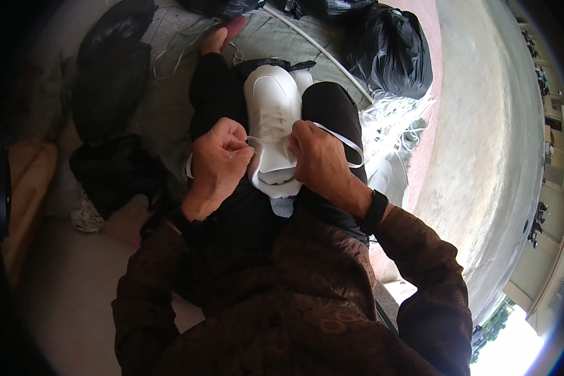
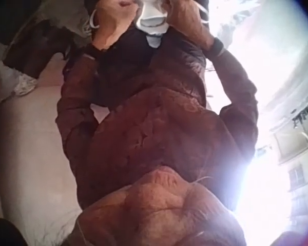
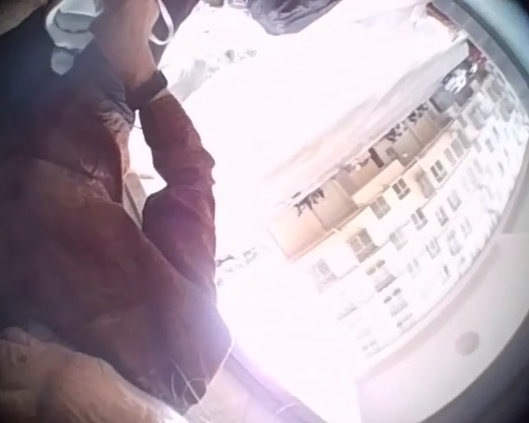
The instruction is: Threading laces through the eyelets of a white shoe.
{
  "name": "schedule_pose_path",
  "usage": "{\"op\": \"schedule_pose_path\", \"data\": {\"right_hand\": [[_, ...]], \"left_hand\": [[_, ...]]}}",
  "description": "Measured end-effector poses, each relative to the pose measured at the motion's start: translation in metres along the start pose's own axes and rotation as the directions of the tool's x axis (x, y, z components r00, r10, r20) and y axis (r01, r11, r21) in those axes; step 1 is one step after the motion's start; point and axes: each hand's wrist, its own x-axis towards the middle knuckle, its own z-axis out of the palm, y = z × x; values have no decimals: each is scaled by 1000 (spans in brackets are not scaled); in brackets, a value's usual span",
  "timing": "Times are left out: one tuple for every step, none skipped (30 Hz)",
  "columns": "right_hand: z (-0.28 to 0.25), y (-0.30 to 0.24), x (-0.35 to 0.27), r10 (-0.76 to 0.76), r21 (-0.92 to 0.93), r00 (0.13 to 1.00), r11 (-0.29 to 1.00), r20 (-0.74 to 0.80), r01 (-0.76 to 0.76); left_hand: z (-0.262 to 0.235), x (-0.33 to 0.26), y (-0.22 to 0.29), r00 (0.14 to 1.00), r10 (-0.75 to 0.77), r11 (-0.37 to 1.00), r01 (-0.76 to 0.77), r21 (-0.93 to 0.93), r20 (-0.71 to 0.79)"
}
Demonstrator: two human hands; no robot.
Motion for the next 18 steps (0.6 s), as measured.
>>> {"op": "schedule_pose_path", "data": {"right_hand": [[-2, 0, -1, 4, -6, 1000, 1000, -7, -4], [-4, -1, -2, 15, -2, 1000, 1000, -17, -15], [-6, -3, -2, -21, -65, 999, 998, -35, 19], [-8, -7, -3, -54, -132, 997, 990, -54, 46], [-9, -13, -5, -104, -151, 993, 984, -59, 94], [-14, -17, -6, -169, -192, 980, 970, -100, 148], [-20, -18, -7, -234, -244, 962, 950, -138, 196], [-21, -15, -9, -253, -259, 962, 941, -106, 219], [-17, -10, -12, -268, -267, 961, 933, -69, 241], [-13, -7, -11, -275, -252, 956, 937, -102, 242], [-11, -4, -11, -284, -237, 950, 939, -133, 247], [-15, -5, -8, -259, -264, 957, 939, -127, 219], [-19, -4, -5, -252, -249, 957, 945, -146, 211], [-21, -2, -2, -267, -276, 954, 935, -135, 222], [-21, -2, 1, -288, -298, 950, 923, -122, 242], [-19, 0, -1, -295, -299, 947, 922, -128, 247], [-15, 1, -4, -319, -403, 948, 866, 11, 296], [-13, -4, -1, -330, -487, 933, 796, 147, 358]], "left_hand": [[6, 0, -2, 958, 288, 934, -282, 221, 7], [11, 0, -3, 833, 547, 742, -527, 415, 80], [14, 1, 0, 828, 551, 735, -540, 410, 102], [15, 2, 3, 849, 518, 731, -500, 464, 99], [15, 2, 6, 867, 488, 721, -462, 517, 94], [9, 3, 5, 924, 378, 817, -365, 446, 62], [9, -1, 1, 939, 342, 843, -329, 426, 48], [12, -9, 3, 898, 434, 797, -420, 434, 70], [15, -14, 8, 853, 499, 701, -500, 508, 151], [15, -20, 15, 848, 486, 650, -512, 562, 212], [13, -19, 17, 818, 530, 589, -544, 598, 222], [5, -14, 15, 804, 560, 579, -553, 600, 201], [-2, -11, 14, 793, 582, 573, -557, 601, 179], [-2, -6, 13, 770, 605, 520, -576, 631, 205], [3, -5, 16, 765, 610, 513, -580, 633, 206], [10, -5, 18, 787, 551, 499, -576, 647, 276], [14, -6, 20, 806, 485, 484, -571, 663, 340], [12, -6, 19, 818, 462, 504, -561, 657, 343]]}}
